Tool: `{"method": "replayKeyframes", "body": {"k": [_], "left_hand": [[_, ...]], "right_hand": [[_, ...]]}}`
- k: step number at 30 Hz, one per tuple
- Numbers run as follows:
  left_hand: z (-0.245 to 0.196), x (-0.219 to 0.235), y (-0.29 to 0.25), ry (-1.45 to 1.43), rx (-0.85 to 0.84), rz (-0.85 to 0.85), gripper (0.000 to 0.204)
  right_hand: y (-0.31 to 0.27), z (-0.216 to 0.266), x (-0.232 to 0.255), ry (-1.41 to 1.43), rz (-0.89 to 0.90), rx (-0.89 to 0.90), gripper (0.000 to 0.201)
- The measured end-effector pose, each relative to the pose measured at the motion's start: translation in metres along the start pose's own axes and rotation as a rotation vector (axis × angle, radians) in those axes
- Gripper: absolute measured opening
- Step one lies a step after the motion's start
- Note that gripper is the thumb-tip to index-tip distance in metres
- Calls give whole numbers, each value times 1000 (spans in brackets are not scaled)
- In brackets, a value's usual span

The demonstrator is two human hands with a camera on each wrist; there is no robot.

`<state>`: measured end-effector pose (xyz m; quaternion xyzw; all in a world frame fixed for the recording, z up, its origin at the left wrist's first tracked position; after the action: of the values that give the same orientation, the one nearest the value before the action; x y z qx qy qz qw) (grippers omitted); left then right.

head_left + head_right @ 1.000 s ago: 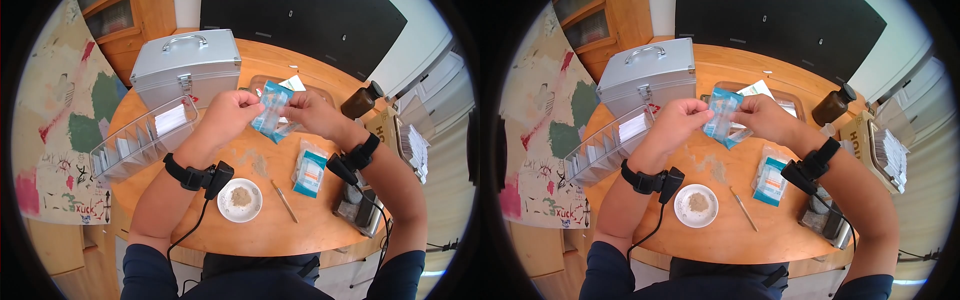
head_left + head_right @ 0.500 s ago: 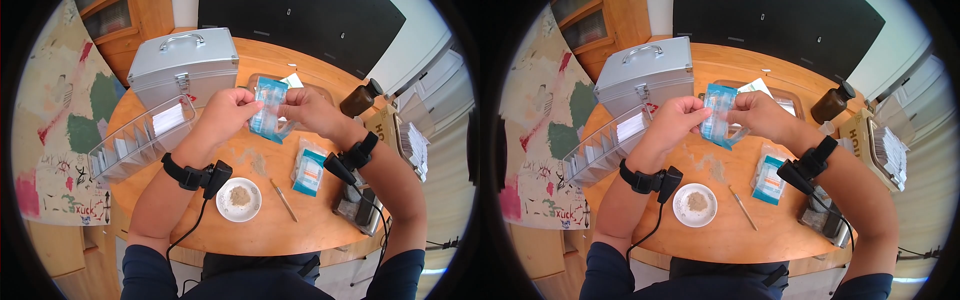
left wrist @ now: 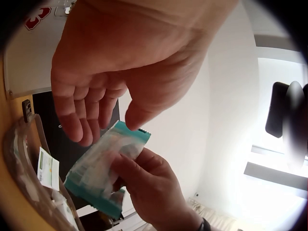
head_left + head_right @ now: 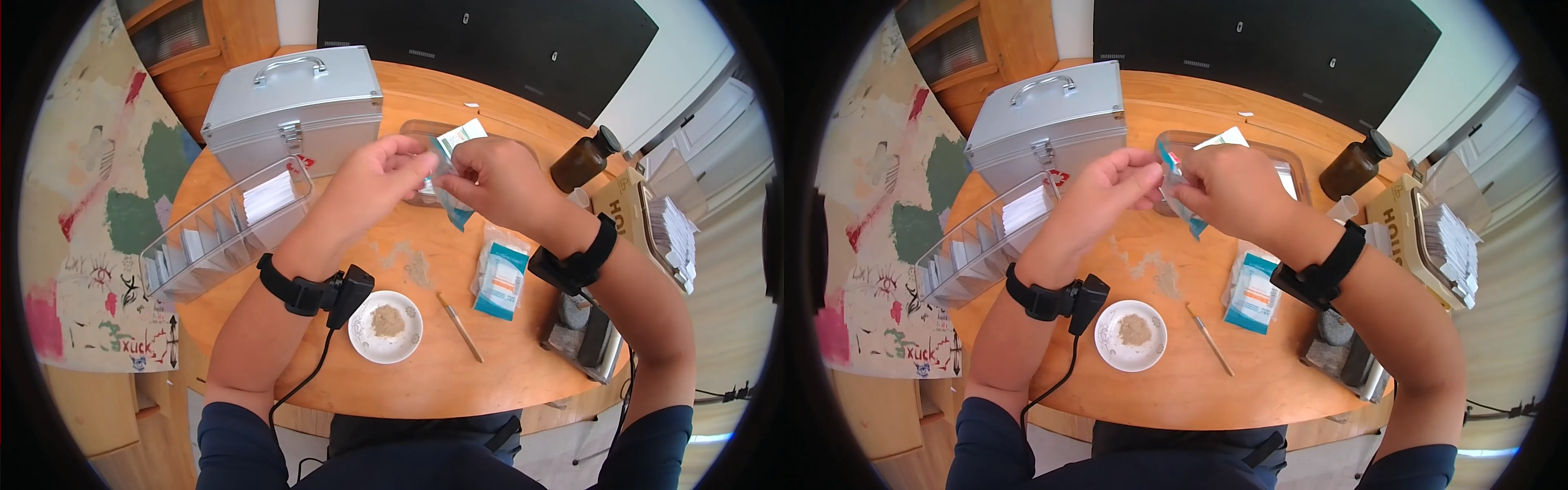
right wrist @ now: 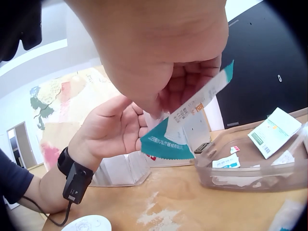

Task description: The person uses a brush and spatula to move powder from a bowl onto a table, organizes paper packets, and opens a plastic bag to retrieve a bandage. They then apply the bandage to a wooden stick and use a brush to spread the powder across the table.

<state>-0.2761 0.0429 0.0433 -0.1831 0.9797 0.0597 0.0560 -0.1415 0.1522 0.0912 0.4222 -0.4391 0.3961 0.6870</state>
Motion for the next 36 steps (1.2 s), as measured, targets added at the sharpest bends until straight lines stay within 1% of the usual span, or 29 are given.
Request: {"method": "replayKeyframes", "body": {"k": [1, 3, 4, 6, 7, 9, 10, 12, 13, 14, 15, 17, 19, 20, 21, 22, 23, 24, 25, 26, 28, 30, 32, 34, 35, 36], "left_hand": [[-2, -5, -2, -76, -13, 40, 28], [4, -4, 0, -77, -17, 75, 26], [7, -2, 1, -77, -20, 105, 24], [13, 4, 4, -44, -19, 83, 23], [14, 6, 5, -9, -19, 60, 22], [10, 6, 4, 7, -12, 25, 21], [9, 7, 4, 21, -5, -8, 21], [10, 7, 4, 30, -8, -5, 21], [10, 7, 4, 40, -11, 1, 21], [9, 6, 4, 40, -11, 3, 21], [8, 3, 2, 85, -8, 39, 23], [10, 1, 3, 131, -5, 78, 25], [19, 5, 6, 167, -109, 35, 24], [21, 6, 6, 167, -108, 36, 24], [21, 8, 7, 218, -136, -23, 22], [21, 9, 7, 269, -163, -84, 20], [16, 8, 5, 269, -164, -85, 20], [7, 6, 0, 396, -154, -88, 17], [2, 5, -2, 524, -143, -92, 17], [6, 5, -1, 524, -144, -92, 17], [10, 3, 0, 601, -604, -33, 20], [6, 0, -3, 622, -633, -41, 19], [1, 0, -4, 641, -664, -47, 19], [-1, 1, -5, 698, -704, 22, 22], [-1, 0, -5, 698, -704, 23, 22], [-1, -1, -6, 760, -743, 25, 22]], "right_hand": [[0, 1, -1, 0, 0, -3, 24], [0, 4, -1, 11, 71, -44, 24], [-1, 2, -2, 10, 72, -47, 24], [0, -5, -7, 231, 121, -48, 25], [0, -8, -10, 232, 121, -47, 25], [1, -11, -14, 521, 198, -113, 25], [1, -11, -16, 521, 199, -112, 25], [0, -10, -19, 695, 207, -222, 26], [2, -11, -19, 694, 207, -222, 26], [4, -13, -19, 622, 227, -230, 27], [6, -14, -20, 550, 247, -239, 27], [8, -16, -21, 554, 251, -236, 27], [9, -19, -23, 558, 257, -232, 26], [10, -18, -24, 572, 243, -274, 25], [10, -18, -24, 585, 229, -315, 24], [9, -18, -21, 584, 229, -315, 24], [9, -9, -11, 481, 228, -398, 24], [8, -5, -5, 377, 226, -481, 24], [8, -5, -5, 376, 226, -481, 24], [8, -6, -6, 410, 227, -511, 24], [8, -10, -8, 444, 227, -541, 25], [7, -15, -14, 556, 196, -586, 25], [6, -17, -17, 588, 191, -582, 25], [6, -17, -16, 620, 185, -577, 25], [6, -17, -15, 623, 191, -582, 24], [7, -18, -14, 626, 196, -586, 24]]}}
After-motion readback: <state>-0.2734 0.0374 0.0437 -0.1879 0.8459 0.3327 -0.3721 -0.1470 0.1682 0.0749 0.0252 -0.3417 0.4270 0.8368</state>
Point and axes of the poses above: each hand's wrist, its own y-axis towards the middle knuckle, its own x-axis out of the back of the hand, z = x × y, the point moved 2 cm from there along y, towards the middle knuckle, and after that the axes turned 2 degrees about -x, right-handed, at the moved point
